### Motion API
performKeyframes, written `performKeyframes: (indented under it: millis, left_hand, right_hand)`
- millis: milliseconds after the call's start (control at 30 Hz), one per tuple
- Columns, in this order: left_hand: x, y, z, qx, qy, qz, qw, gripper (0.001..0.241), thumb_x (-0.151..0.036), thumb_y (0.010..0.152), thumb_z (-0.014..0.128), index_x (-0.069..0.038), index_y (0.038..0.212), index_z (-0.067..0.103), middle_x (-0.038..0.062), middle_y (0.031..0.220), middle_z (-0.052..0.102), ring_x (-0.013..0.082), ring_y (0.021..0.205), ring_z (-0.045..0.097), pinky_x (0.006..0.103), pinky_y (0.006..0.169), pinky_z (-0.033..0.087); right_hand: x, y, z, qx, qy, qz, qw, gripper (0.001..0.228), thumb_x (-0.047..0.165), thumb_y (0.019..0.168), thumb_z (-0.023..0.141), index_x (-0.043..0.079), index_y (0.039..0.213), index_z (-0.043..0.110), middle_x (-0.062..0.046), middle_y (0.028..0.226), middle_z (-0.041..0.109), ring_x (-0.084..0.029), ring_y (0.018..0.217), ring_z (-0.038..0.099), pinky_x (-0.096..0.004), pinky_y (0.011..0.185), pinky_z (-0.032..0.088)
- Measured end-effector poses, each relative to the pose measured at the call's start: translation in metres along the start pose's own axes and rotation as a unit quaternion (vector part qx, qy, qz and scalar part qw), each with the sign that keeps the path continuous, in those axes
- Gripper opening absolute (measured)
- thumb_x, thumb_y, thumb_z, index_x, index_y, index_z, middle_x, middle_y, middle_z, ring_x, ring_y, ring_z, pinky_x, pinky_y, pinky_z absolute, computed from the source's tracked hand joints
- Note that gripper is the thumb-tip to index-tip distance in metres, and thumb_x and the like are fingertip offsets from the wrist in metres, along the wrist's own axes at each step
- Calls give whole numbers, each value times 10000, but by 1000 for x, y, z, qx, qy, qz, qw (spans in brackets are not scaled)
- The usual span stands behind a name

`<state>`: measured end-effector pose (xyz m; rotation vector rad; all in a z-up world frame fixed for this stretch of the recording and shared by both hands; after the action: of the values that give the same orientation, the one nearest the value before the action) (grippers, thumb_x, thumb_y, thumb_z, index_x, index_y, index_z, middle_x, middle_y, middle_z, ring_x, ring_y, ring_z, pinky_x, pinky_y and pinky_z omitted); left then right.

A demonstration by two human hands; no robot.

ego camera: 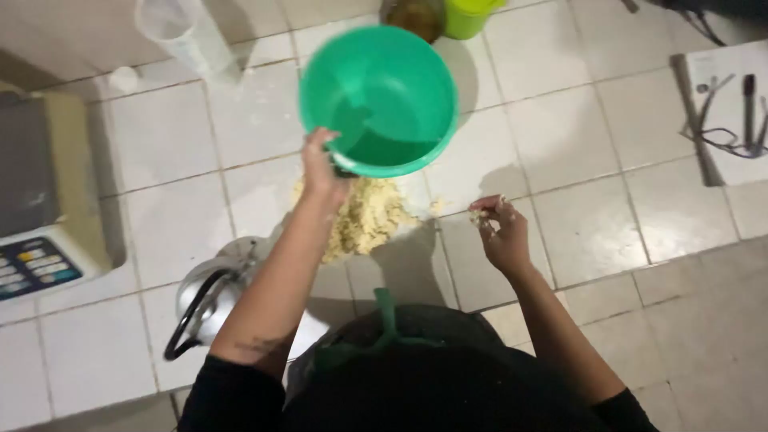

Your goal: Knead dough on a tiled countertop until smooth.

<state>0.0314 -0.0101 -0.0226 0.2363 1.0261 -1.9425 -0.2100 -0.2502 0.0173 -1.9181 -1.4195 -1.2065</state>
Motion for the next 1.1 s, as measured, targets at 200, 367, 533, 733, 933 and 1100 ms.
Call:
performKeyframes:
  millis: [200,367,533,733,933,1100]
  left_hand:
    - [108,1,101,-63,83,-110,988,676,22,878,534,-197,1465,280,244,1381,429,427,1200,578,593,996,585]
    - [162,35,115,-28,106,-62,992,737,-49,886,597,-213,1515,251,211,1374,491,401,1192,571,527,873,590]
    - [127,-39,73,105,397,65,910,605,-253,1033,680,-15,1496,370,230,1367,609,311,1198,649,392,901,545]
    - [6,-171,-41,98,574,394,711,389,-157,942,700,-51,1312,641,167,1212,698,305,1125,677,446,964,551]
    - [-101,-260,-141,-243,791,422,371,359,-308,961,761,3,1079,625,237,1368,561,405,1272,532,553,1085,423]
    - [-116,-272,-181,-279,767,339,468,274,-305,1016,769,-38,1046,717,145,911,678,346,821,655,467,726,542]
  right_hand:
    - [-57,-29,-16,-4,-184,95,978,511,32,851,654,-3,1354,571,-192,1410,592,-364,1273,573,-440,1052,495]
    - [-48,-24,10,77,-259,120,955,1032,288,782,815,-94,1558,252,-260,1655,221,-385,1515,155,-508,1209,207]
    - [-55,9,75,102,-257,96,956,1094,384,831,774,-111,1560,126,-301,1656,141,-391,1540,71,-549,1208,167]
    - [-43,58,193,153,-117,-76,978,748,240,1000,533,36,1646,216,-269,1668,235,-417,1531,269,-511,1261,278]
    - [-72,78,201,123,-12,-306,944,705,83,1062,474,-2,1642,83,-269,1725,178,-456,1584,222,-555,1307,225]
    - [-53,117,133,51,-192,-234,952,742,26,911,500,68,1618,279,-270,1544,482,-435,1375,528,-437,1184,423]
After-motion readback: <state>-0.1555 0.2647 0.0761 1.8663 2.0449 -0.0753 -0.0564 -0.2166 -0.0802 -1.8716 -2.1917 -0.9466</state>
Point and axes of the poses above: each hand's wrist, its own y-axis towards the middle knuckle, its own z-axis out of the palm, x = y × z, the point moved 4 cm from there along y, towards the middle knuckle
